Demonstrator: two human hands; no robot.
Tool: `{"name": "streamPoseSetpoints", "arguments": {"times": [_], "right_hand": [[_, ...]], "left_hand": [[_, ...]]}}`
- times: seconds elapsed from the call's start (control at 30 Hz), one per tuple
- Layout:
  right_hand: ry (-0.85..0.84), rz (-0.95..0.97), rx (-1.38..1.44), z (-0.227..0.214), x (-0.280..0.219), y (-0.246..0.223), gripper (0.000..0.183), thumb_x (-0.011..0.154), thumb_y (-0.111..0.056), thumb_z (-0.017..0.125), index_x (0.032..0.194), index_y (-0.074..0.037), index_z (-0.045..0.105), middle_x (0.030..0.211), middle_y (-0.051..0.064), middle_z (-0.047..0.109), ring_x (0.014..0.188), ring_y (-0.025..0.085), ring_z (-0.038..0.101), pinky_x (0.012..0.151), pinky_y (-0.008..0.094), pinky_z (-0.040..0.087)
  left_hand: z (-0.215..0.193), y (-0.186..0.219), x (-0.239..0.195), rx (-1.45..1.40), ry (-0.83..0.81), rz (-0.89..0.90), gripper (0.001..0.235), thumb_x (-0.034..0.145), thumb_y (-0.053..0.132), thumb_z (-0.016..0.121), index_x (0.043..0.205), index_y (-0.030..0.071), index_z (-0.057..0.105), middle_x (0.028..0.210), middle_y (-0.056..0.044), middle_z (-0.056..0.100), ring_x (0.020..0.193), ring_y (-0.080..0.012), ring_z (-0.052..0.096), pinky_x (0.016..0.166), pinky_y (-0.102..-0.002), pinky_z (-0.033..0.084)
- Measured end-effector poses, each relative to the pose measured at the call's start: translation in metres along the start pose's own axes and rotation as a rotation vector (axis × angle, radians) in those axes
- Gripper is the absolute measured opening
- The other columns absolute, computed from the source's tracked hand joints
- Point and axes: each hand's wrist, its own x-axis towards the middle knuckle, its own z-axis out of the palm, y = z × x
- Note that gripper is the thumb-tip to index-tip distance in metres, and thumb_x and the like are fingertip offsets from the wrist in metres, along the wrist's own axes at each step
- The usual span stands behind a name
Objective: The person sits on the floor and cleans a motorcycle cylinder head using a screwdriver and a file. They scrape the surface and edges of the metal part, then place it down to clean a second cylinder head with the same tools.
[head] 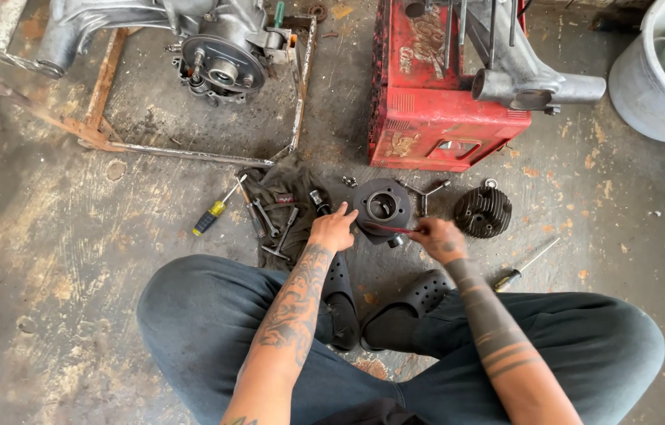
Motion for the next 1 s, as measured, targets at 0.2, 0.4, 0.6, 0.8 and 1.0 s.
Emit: {"name": "streamPoseSetpoints", "arguments": {"times": [0.2, 0.4, 0.6, 0.8, 1.0], "right_hand": [[0.063, 0.086, 0.137, -0.018, 0.006, 0.049, 0.030, 0.081, -0.051, 0.080, 0.103, -0.032, 0.082, 0.109, 0.002, 0.080, 0.111, 0.030, 0.071, 0.096, 0.045, 0.058], [0.160, 0.123, 0.179, -0.003, 0.004, 0.059, 0.036, 0.088, -0.052, 0.074, 0.112, -0.027, 0.078, 0.105, 0.006, 0.080, 0.108, 0.033, 0.072, 0.093, 0.050, 0.058], [0.150, 0.021, 0.086, 0.025, 0.013, 0.000, 0.033, 0.100, -0.053, 0.057, 0.119, -0.031, 0.072, 0.105, 0.001, 0.080, 0.103, 0.027, 0.075, 0.091, 0.048, 0.060], [0.135, -0.071, 0.007, 0.000, -0.005, -0.041, 0.034, 0.098, -0.050, 0.058, 0.116, -0.027, 0.075, 0.104, 0.002, 0.080, 0.101, 0.031, 0.075, 0.090, 0.048, 0.060], [0.076, -0.252, 0.111, -0.012, -0.015, -0.034, 0.025, 0.093, -0.037, 0.065, 0.105, -0.019, 0.077, 0.095, 0.014, 0.080, 0.100, 0.044, 0.072, 0.088, 0.059, 0.058]], "left_hand": [[-0.003, 0.005, -0.012, 0.017, 0.033, 0.032, 0.067, 0.085, 0.024, 0.059, 0.151, 0.020, 0.051, 0.169, -0.013, 0.028, 0.143, -0.0383, 0.048, 0.109, -0.055, 0.049], [0.012, 0.002, 0.009, 0.034, 0.129, 0.113, 0.063, 0.082, 0.025, 0.060, 0.145, 0.017, 0.059, 0.165, -0.007, 0.038, 0.138, -0.0367, 0.054, 0.106, -0.053, 0.052], [0.030, 0.007, 0.010, 0.096, 0.183, 0.146, 0.061, 0.081, 0.024, 0.060, 0.141, 0.015, 0.062, 0.159, -0.006, 0.047, 0.131, -0.0351, 0.060, 0.101, -0.051, 0.056], [0.014, -0.006, 0.008, 0.054, 0.088, -0.031, 0.048, 0.077, 0.028, 0.057, 0.118, 0.011, 0.076, 0.122, -0.014, 0.074, 0.108, -0.0386, 0.071, 0.086, -0.051, 0.059], [0.024, -0.034, 0.022, 0.043, 0.015, -0.126, 0.048, 0.084, 0.028, 0.052, 0.125, 0.016, 0.073, 0.129, -0.016, 0.071, 0.111, -0.0398, 0.070, 0.088, -0.054, 0.058]]}}
